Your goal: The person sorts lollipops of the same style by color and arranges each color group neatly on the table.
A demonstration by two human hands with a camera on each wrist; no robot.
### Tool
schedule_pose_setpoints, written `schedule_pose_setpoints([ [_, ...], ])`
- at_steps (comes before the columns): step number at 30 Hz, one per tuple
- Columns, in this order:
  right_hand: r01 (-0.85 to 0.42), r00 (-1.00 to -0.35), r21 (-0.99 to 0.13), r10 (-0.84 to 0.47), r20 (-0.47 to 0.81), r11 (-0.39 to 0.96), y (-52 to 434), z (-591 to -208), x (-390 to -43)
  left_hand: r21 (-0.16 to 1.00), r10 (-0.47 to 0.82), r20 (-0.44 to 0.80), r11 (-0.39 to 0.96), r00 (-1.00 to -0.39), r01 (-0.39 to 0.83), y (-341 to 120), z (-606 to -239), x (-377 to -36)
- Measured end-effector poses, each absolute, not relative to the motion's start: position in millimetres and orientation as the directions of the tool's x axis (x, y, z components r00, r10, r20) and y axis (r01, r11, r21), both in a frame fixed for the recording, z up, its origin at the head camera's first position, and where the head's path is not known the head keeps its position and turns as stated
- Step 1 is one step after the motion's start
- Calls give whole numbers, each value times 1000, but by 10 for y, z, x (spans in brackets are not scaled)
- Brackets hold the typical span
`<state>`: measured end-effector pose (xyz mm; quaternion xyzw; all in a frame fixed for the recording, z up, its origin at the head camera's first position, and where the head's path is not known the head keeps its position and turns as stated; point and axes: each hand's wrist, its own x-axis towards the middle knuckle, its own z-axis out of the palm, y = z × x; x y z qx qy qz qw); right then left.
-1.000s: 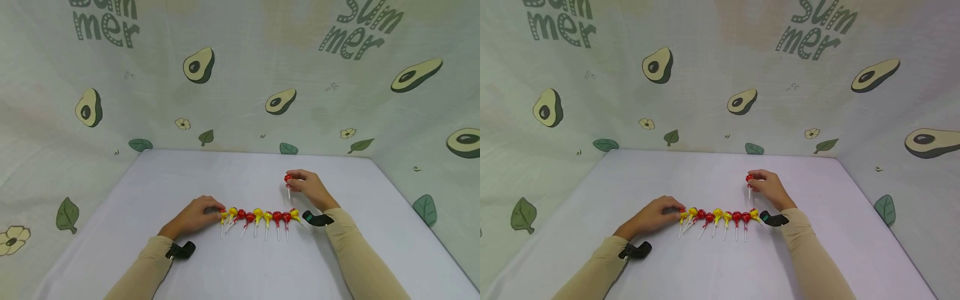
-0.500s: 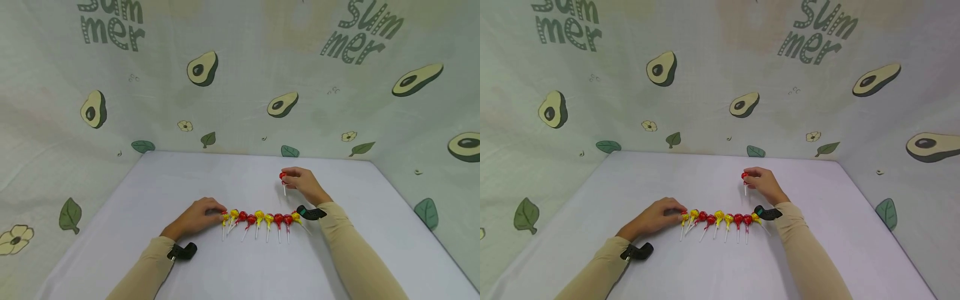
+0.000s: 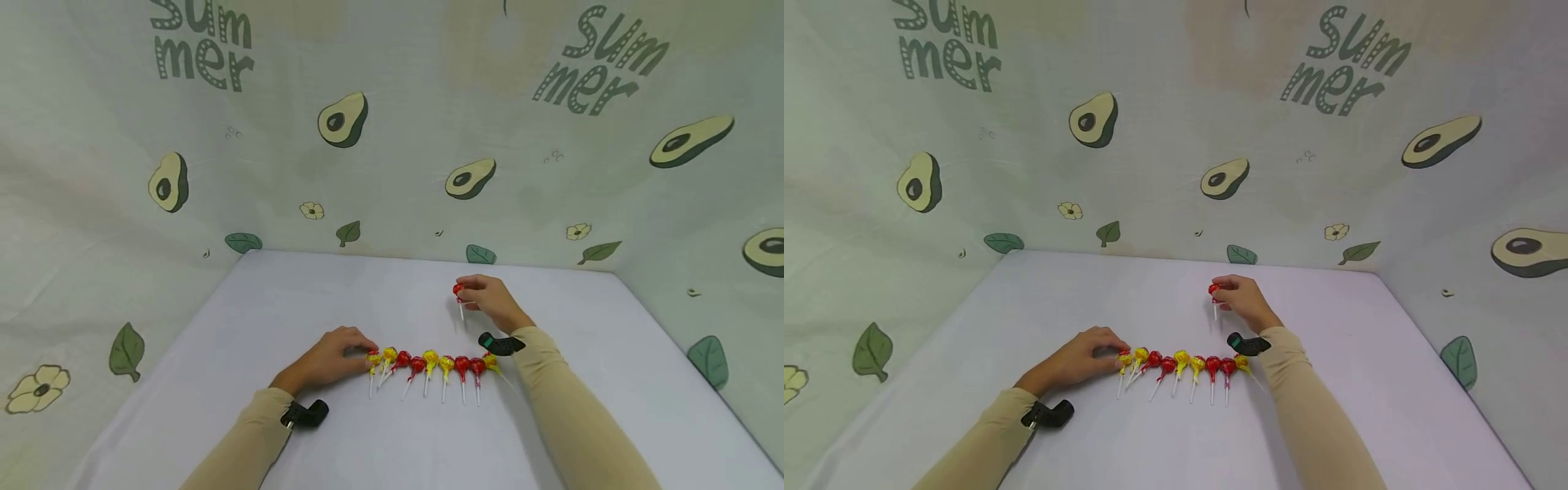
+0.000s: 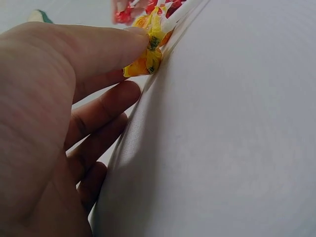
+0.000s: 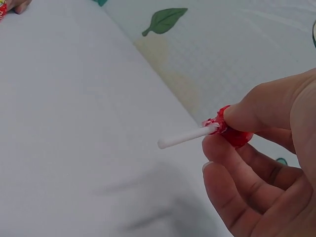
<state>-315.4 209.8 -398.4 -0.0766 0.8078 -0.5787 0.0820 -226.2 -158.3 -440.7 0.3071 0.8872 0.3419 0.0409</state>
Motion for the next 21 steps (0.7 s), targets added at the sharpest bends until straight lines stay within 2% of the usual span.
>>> schedule_pose_setpoints([
  [15,-5,-970,-925,-226,-88,380,1924,-4003,-3287,617,559,142,595,-817,515,-1609,-4439,-2239],
  [21,-41,-973,-858,-217,-82,512,1916,-4058,-3376,618,557,141,597,-819,512,-1578,-4435,-2246],
])
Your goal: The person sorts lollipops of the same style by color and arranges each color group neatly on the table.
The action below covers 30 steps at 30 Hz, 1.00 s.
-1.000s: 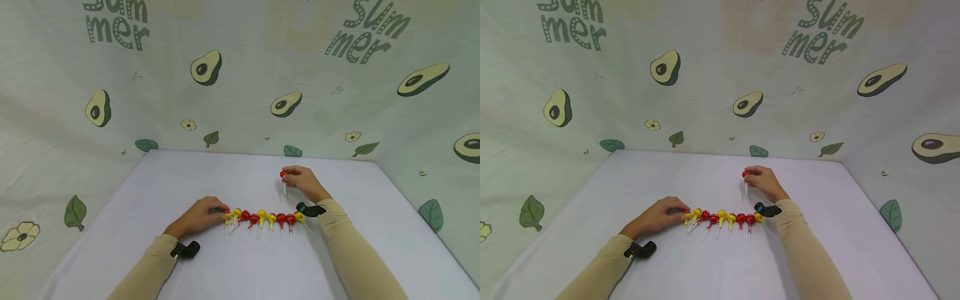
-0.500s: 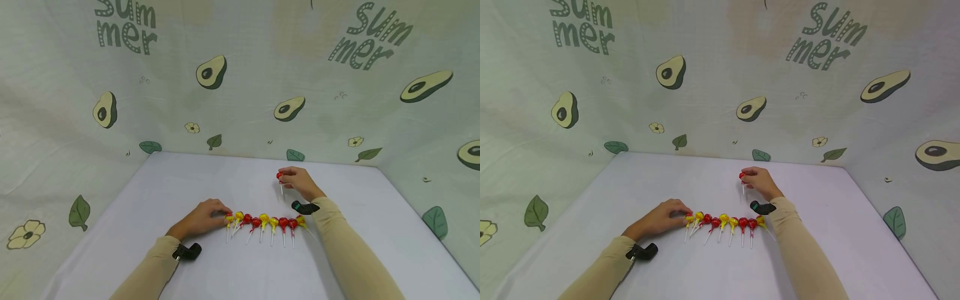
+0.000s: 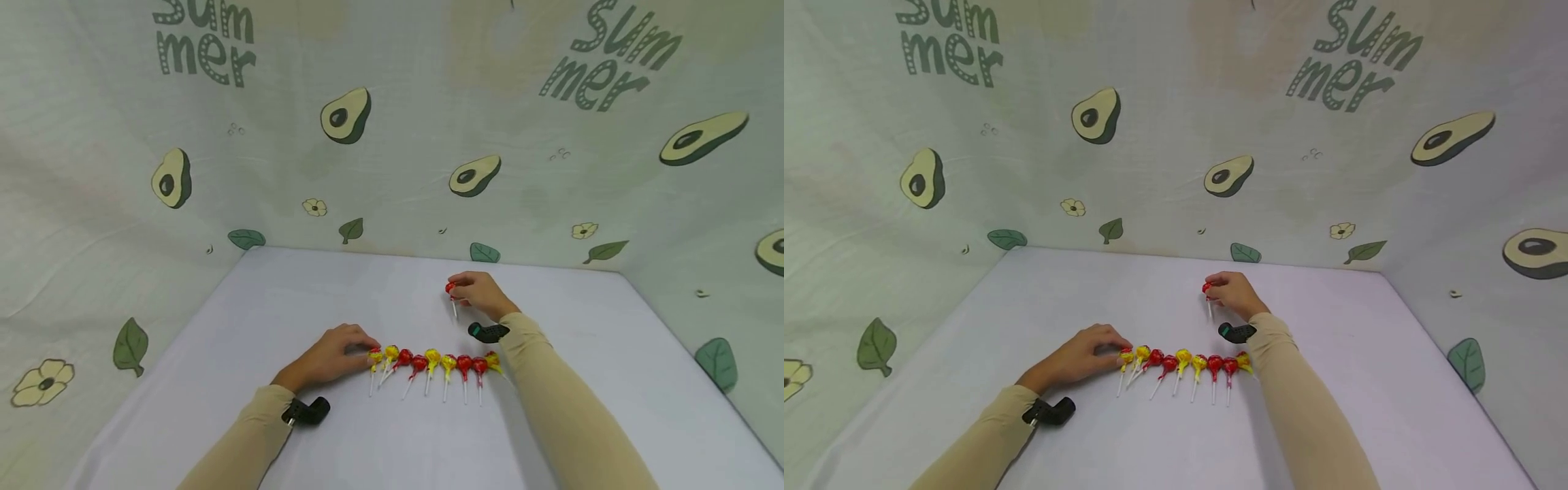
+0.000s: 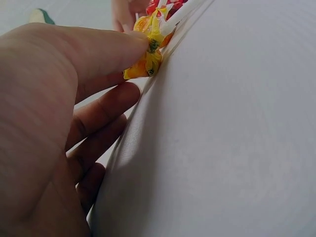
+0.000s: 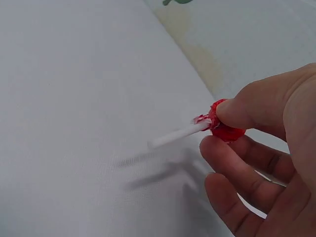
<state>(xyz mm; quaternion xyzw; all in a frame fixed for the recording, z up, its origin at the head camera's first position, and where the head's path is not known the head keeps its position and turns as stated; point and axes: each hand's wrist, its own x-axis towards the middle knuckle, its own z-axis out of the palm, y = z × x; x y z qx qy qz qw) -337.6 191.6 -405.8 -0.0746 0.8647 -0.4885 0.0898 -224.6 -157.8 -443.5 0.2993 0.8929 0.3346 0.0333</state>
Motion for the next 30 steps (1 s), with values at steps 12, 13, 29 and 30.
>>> schedule_pose_setpoints([
  [12,-42,-977,-795,-191,-94,605,1770,-4137,-3499,598,565,153,600,-811,531,-1562,-4441,-2252],
  [13,-47,-977,-794,-195,-91,607,1758,-4134,-3501,601,565,155,598,-811,531,-1563,-4446,-2250],
  [29,-94,-980,-731,-193,-52,675,1665,-4156,-3647,580,560,146,619,-815,529,-1549,-4400,-2207],
  [30,-97,-980,-730,-194,-49,677,1658,-4156,-3651,581,559,144,621,-817,527,-1547,-4396,-2210],
])
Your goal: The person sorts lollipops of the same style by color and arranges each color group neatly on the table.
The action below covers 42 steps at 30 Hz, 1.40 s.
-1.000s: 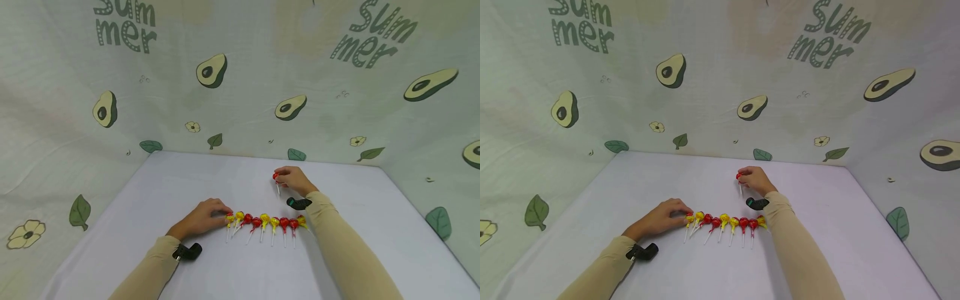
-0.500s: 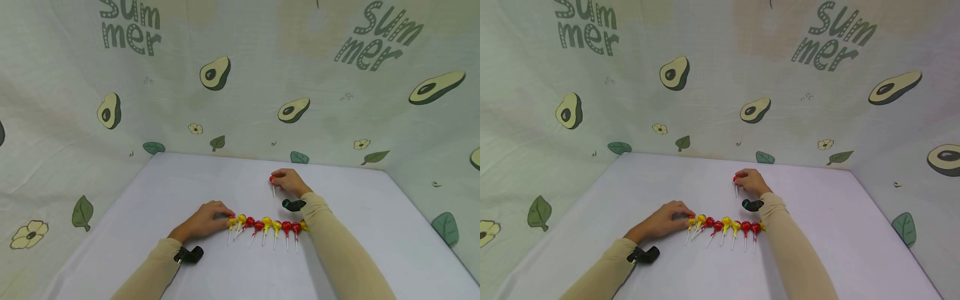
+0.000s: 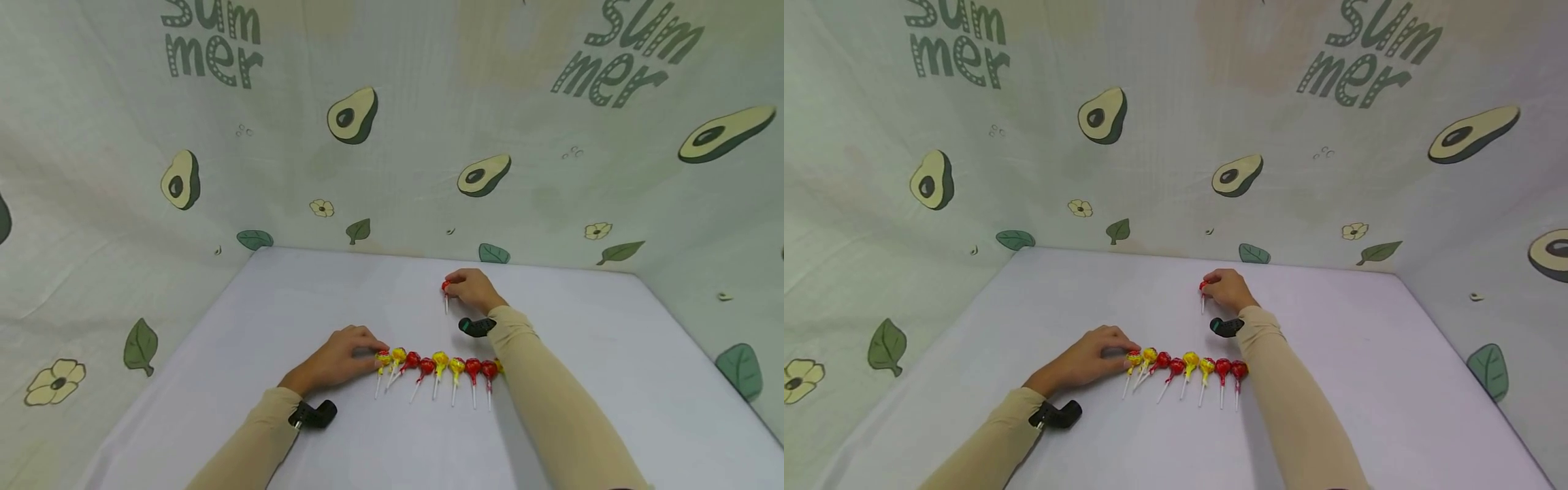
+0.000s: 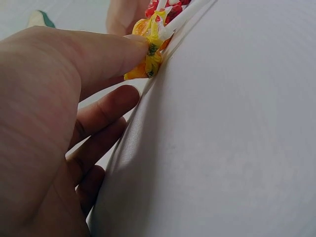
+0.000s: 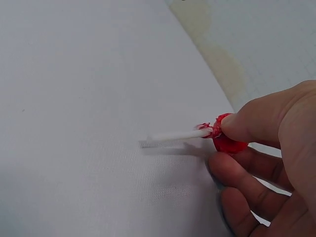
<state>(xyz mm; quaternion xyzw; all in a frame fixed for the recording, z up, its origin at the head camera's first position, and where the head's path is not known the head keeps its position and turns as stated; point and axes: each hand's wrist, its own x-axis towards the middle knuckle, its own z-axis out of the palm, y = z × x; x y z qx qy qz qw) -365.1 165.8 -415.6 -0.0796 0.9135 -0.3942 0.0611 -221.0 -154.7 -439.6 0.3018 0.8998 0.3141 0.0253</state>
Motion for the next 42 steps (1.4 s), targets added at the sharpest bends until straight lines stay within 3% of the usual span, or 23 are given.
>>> schedule_pose_setpoints([
  [27,-138,-983,-687,-182,9,713,1560,-4137,-3599,597,541,160,613,-826,518,-1543,-4450,-2203],
  [42,-106,-985,-704,-170,-21,702,1552,-4158,-3606,591,543,159,617,-824,520,-1556,-4453,-2217],
])
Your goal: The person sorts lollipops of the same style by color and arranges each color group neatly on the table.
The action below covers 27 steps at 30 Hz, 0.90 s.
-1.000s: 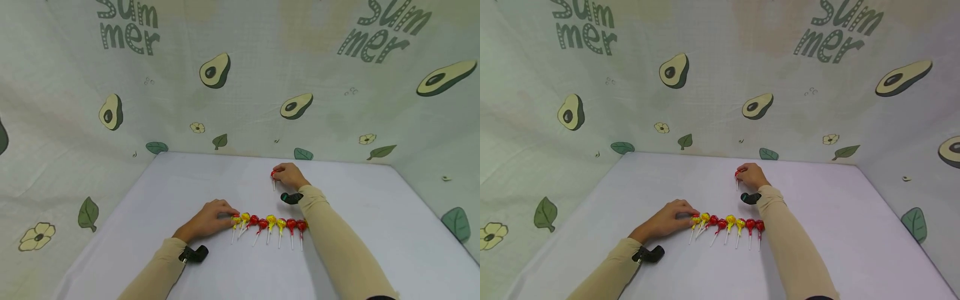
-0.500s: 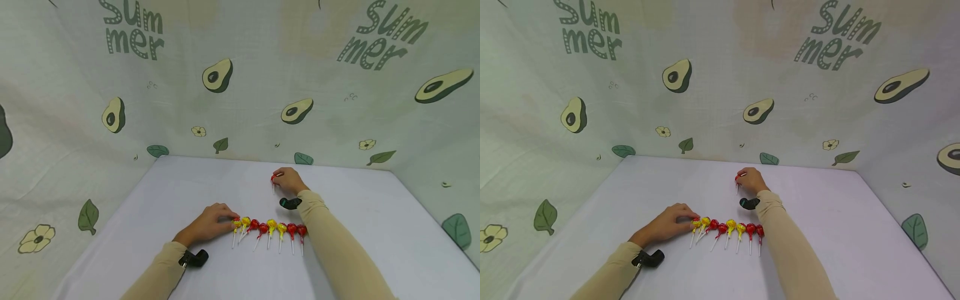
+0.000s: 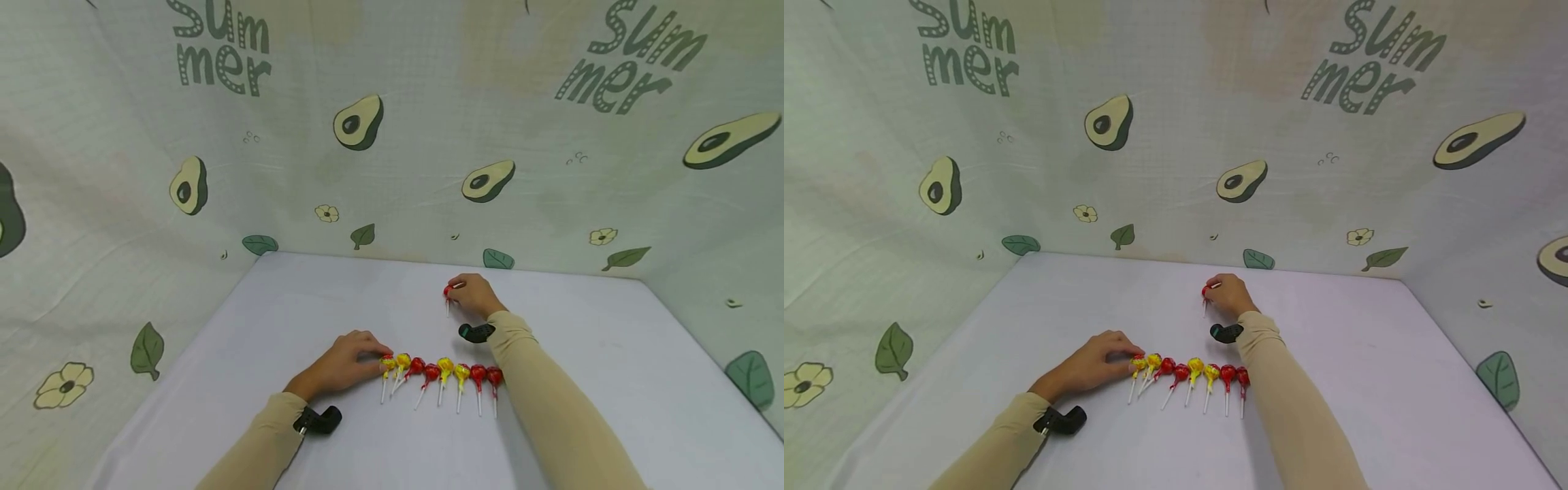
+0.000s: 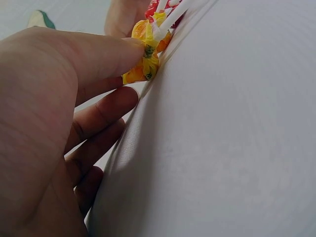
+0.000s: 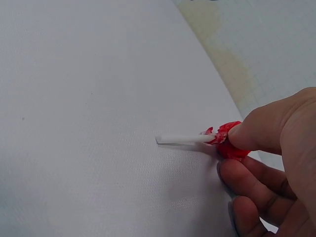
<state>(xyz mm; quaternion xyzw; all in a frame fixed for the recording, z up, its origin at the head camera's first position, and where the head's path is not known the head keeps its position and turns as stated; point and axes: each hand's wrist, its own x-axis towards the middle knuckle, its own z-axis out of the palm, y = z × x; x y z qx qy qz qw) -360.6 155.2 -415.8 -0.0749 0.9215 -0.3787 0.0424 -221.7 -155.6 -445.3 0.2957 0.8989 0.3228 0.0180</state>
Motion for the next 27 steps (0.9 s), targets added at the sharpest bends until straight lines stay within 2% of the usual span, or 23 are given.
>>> schedule_pose_setpoints([
  [19,-97,-985,-720,-172,-32,687,1589,-4142,-3604,608,529,149,618,-836,499,-1566,-4447,-2217],
  [27,-45,-992,-737,-118,-47,674,1675,-4071,-3558,601,536,161,613,-829,513,-1545,-4421,-2217],
])
